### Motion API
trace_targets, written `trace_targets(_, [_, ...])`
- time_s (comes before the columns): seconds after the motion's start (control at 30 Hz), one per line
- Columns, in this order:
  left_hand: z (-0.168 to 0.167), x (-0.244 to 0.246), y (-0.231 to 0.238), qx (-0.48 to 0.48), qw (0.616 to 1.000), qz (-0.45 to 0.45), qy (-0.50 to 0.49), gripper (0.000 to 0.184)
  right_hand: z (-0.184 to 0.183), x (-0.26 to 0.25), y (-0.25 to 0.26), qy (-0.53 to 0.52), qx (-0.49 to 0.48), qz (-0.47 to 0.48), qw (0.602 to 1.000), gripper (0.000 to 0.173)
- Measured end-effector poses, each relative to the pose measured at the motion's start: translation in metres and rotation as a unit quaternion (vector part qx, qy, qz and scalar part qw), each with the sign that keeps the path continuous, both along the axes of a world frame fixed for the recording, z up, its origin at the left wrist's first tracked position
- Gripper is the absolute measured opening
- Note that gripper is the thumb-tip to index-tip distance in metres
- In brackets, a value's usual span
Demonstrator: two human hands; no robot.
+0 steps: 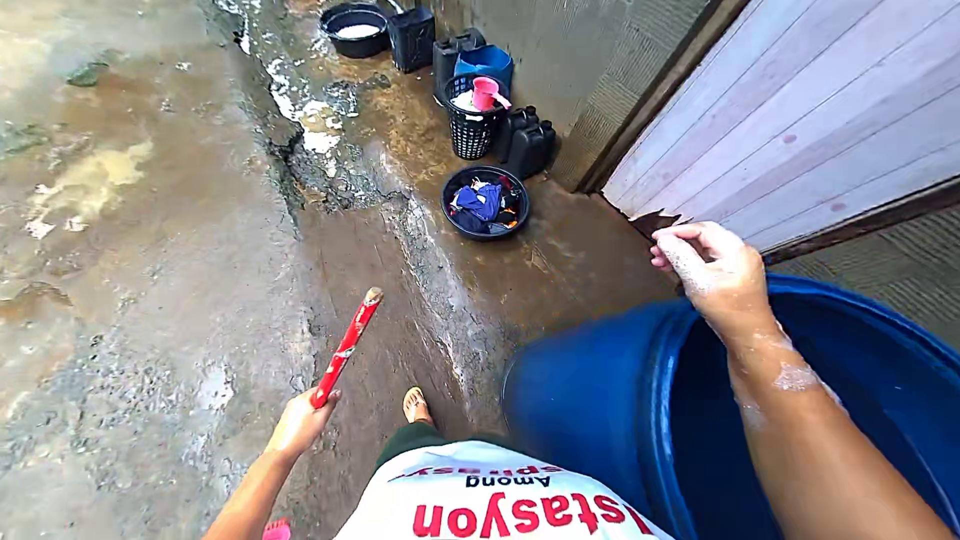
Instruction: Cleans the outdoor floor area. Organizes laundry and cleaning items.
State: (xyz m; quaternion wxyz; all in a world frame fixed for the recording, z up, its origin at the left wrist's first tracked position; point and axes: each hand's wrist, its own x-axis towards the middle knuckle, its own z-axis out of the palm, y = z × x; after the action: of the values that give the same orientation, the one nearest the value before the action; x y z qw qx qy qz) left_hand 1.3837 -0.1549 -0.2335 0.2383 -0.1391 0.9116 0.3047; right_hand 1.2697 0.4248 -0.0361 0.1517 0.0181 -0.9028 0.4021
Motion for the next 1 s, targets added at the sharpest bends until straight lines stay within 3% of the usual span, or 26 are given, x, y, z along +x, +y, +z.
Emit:
trace_targets(0.17, [-0.002,-0.152,0.006,0.04,0.999,-0.018,0.0,0.043,0.006,-0.067,0.028,-0.067,0.078,-0.062,0.993,0.035])
trace_targets(0.3, [-0.006,-0.283,0.017,0.094,0.995,0.003,0.047,0.038,0.01,-0.133,0.072,-0.1,0.074,-0.145,0.982,0.034])
trace_targets(0.4, [-0.01,-0.381,0.028,0.127,0.988,0.016,0.085,0.033,0.001,-0.208,0.099,-0.15,0.05,-0.174,0.972,0.033])
trace_targets(0.5, [-0.012,-0.489,0.036,0.155,0.98,0.014,0.127,0.031,-0.028,-0.325,0.114,-0.194,0.011,-0.163,0.967,0.031])
trace_targets(0.63, [0.021,-0.613,0.043,0.153,0.979,-0.063,0.115,0.033,-0.086,-0.494,0.055,-0.271,-0.047,-0.13,0.953,0.03])
trace_targets(0.73, [0.046,-0.711,0.044,0.153,0.975,-0.093,0.133,0.033,-0.119,-0.605,-0.017,-0.301,-0.007,-0.014,0.954,0.03])
trace_targets(0.87, [0.064,-0.834,0.032,0.174,0.969,-0.136,0.113,0.03,-0.159,-0.707,-0.088,-0.348,0.072,0.119,0.927,0.033])
trace_targets(0.93, [0.053,-0.904,0.019,0.195,0.961,-0.166,0.106,0.028,-0.191,-0.741,-0.102,-0.35,0.046,0.101,0.93,0.033])
trace_targets(1.0, [0.051,-0.987,0.016,0.189,0.955,-0.201,0.106,0.026,-0.216,-0.774,-0.106,-0.34,-0.002,0.025,0.94,0.034])
